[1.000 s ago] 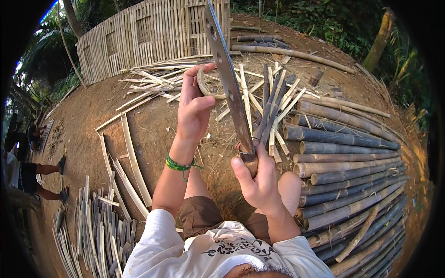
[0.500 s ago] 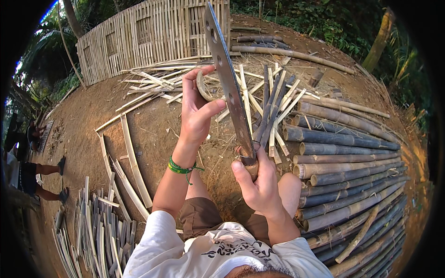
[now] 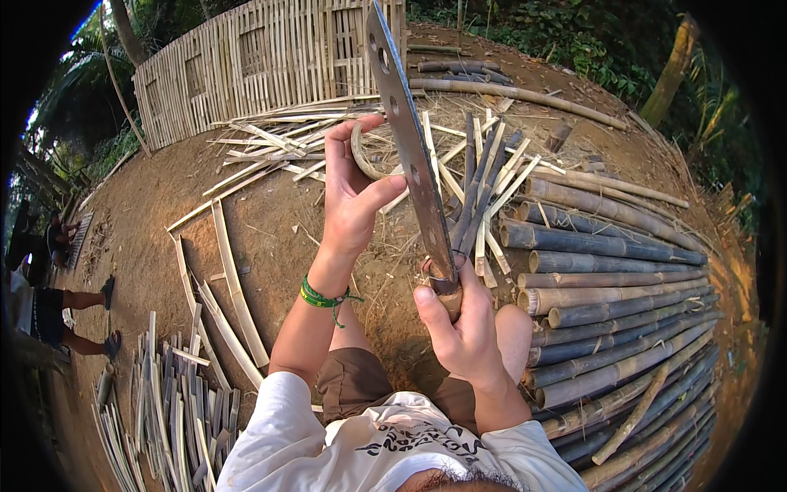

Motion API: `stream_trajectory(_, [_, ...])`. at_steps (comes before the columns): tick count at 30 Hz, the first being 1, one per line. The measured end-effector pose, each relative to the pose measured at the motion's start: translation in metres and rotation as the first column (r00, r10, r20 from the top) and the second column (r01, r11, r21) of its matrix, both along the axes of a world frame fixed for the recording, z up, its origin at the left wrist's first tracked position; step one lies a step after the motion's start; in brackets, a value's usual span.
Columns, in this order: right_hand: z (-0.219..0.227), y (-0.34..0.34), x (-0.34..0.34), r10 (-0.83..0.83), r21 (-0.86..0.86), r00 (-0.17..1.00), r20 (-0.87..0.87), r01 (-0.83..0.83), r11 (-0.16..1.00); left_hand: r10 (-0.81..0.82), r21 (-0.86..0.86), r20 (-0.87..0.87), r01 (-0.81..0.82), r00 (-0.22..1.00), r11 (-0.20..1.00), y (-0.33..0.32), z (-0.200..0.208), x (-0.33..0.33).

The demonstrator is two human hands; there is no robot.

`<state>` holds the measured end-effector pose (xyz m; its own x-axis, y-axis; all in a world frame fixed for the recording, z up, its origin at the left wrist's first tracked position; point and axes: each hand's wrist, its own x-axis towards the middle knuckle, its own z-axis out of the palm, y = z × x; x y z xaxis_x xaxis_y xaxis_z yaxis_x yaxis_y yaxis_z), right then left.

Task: The person uses a blade to shave and smooth the edges of bamboo strips and segments while sitting on the ground.

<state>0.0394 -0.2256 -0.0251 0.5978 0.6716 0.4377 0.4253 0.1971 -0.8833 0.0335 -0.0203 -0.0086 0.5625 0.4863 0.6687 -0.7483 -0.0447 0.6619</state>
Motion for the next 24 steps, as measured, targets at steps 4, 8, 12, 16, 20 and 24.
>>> stream_trajectory(4, [0.000,-0.001,-0.001,0.004,-0.013,1.000,-0.022,-0.004,1.000,0.006,0.019,0.004,-0.006,1.000,1.000,0.002,-0.002,0.001])
stream_trajectory(8, [0.000,-0.001,-0.001,0.006,-0.009,1.000,-0.025,-0.006,1.000,0.009,0.027,0.008,-0.009,1.000,1.000,0.003,-0.003,0.002])
stream_trajectory(12, [-0.001,0.000,0.000,-0.008,-0.010,1.000,-0.021,0.007,1.000,-0.024,0.012,-0.006,0.024,1.000,1.000,0.000,0.000,-0.001])
stream_trajectory(16, [0.003,0.000,0.000,-0.011,-0.025,1.000,-0.014,0.011,1.000,-0.010,0.030,-0.050,0.012,0.999,0.999,0.002,0.001,-0.003])
stream_trajectory(20, [0.003,0.001,-0.001,-0.006,-0.014,1.000,-0.002,0.006,1.000,0.023,0.070,-0.070,-0.018,0.997,0.997,0.010,-0.003,-0.006])
stream_trajectory(24, [-0.001,0.005,-0.004,-0.021,0.014,1.000,0.013,0.021,1.000,0.011,0.060,-0.057,-0.008,0.998,0.998,0.010,-0.003,-0.008])
